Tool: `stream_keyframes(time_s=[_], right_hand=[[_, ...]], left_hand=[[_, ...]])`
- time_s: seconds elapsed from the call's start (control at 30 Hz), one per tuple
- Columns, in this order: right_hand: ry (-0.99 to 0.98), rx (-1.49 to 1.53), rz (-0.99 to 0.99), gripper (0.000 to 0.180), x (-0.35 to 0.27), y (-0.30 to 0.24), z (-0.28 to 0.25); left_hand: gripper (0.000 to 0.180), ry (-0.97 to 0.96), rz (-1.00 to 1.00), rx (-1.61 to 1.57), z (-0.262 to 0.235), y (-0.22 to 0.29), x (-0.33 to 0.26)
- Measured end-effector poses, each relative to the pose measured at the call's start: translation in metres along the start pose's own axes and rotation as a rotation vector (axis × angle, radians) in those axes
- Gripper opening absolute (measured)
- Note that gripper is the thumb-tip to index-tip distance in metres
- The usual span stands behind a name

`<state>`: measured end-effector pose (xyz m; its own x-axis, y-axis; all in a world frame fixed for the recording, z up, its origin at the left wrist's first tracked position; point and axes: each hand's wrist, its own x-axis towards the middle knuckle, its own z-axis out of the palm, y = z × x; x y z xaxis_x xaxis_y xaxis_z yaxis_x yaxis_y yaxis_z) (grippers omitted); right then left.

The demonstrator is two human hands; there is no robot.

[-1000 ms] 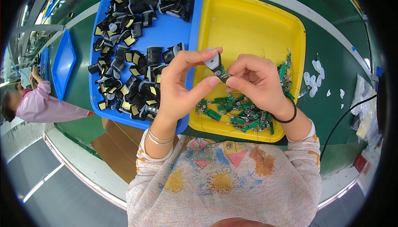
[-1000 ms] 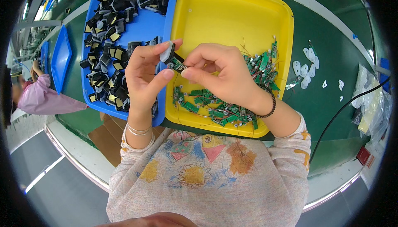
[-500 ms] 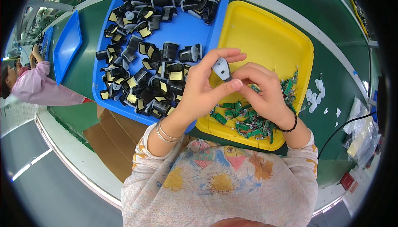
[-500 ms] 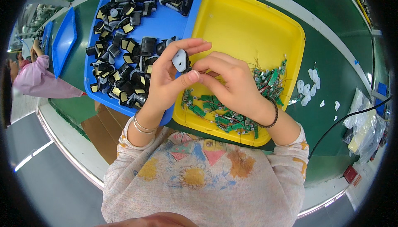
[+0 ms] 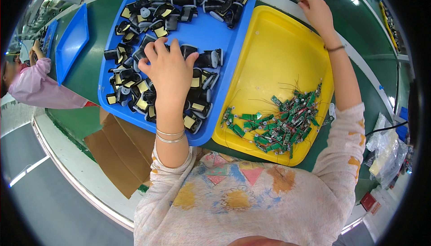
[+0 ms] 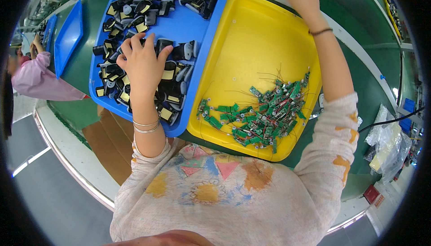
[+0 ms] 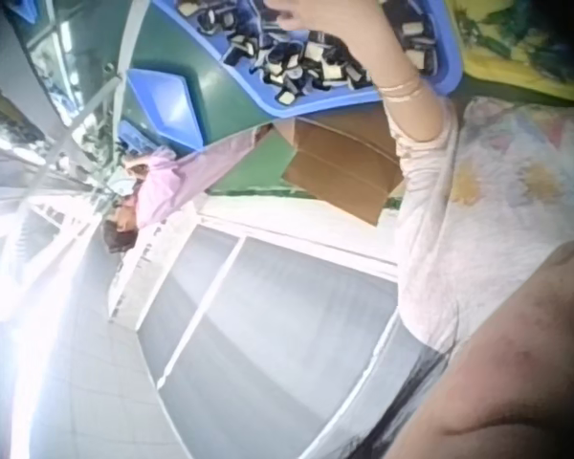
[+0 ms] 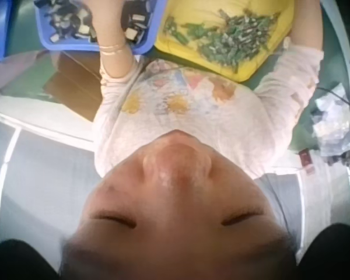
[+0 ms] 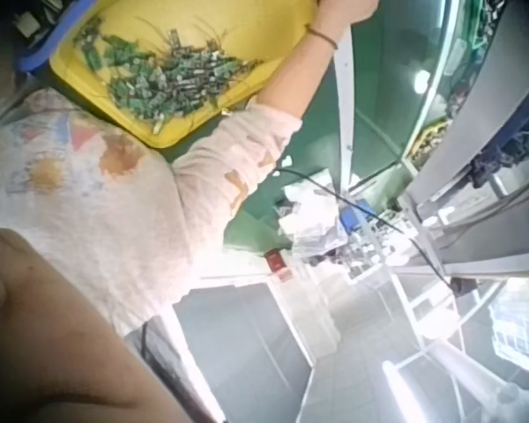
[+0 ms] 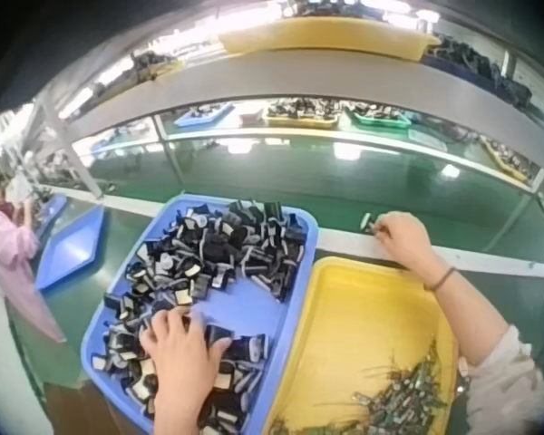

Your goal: The person inserts small green circuit boards into black plastic housings. They pick up a housing from a blue tray and a circuit board from a yellow tray, then fit the board into the housing by hand. The person repeats this process continuously, placing the assembled units back into the blue tray.

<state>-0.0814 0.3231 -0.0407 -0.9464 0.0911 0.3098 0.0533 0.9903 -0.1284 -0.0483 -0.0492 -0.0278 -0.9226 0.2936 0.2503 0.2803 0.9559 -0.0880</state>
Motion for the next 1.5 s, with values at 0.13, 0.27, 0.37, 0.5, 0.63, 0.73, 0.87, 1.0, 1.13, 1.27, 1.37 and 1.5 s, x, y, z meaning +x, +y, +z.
stream_keyframes(time_s=[0.13,0.27,0.37,0.5,0.63,0.73,0.87,1.0,1.13,1.27,1.37,1.5], right_hand=[[-0.087,-0.078,0.128,0.016,0.013,0.029,0.016],[0.097,-0.012,-0.124,0.018,0.005,0.0,-0.001],[0.11,0.288,-0.309,0.019,-0.036,-0.06,-0.024],[-0.485,0.333,-0.376,0.02,-0.114,-0.114,-0.081],[-0.619,0.279,-0.228,0.024,-0.146,-0.099,-0.098],[-0.474,0.309,-0.04,0.025,-0.157,-0.086,-0.101],[-0.359,0.41,0.053,0.027,-0.163,-0.082,-0.113],[-0.47,0.323,-0.15,0.025,-0.172,-0.087,-0.109],[-0.592,0.325,-0.264,0.024,-0.17,-0.094,-0.097],[-0.385,0.529,-0.122,0.022,-0.162,-0.092,-0.101],[-0.273,0.972,0.071,0.016,-0.153,-0.102,-0.107],[-0.23,1.711,0.397,0.011,-0.148,-0.12,-0.098]], left_hand=[[0.037,-0.003,0.017,-0.077,-0.01,0.006,0.003],[0.03,-0.009,-0.06,-0.533,-0.012,0.01,0.008],[0.026,-0.078,-0.15,-1.125,-0.015,0.014,0.007],[0.021,-0.186,-0.144,-1.539,-0.03,0.027,0.001],[0.018,-0.275,-0.023,-1.503,-0.026,0.03,-0.004],[0.018,-0.119,0.125,-1.042,-0.025,0.033,-0.005],[0.025,0.16,0.216,-0.583,-0.015,0.03,0.002],[0.028,0.238,0.161,-0.419,-0.006,0.019,0.007],[0.027,0.197,0.181,-0.386,0.0,0.019,0.009],[0.028,0.114,0.192,-0.373,0.003,0.017,0.01],[0.031,0.068,0.279,-0.464,0.0,0.021,0.007],[0.038,-0.09,0.279,-0.505,-0.005,0.022,0.0]])
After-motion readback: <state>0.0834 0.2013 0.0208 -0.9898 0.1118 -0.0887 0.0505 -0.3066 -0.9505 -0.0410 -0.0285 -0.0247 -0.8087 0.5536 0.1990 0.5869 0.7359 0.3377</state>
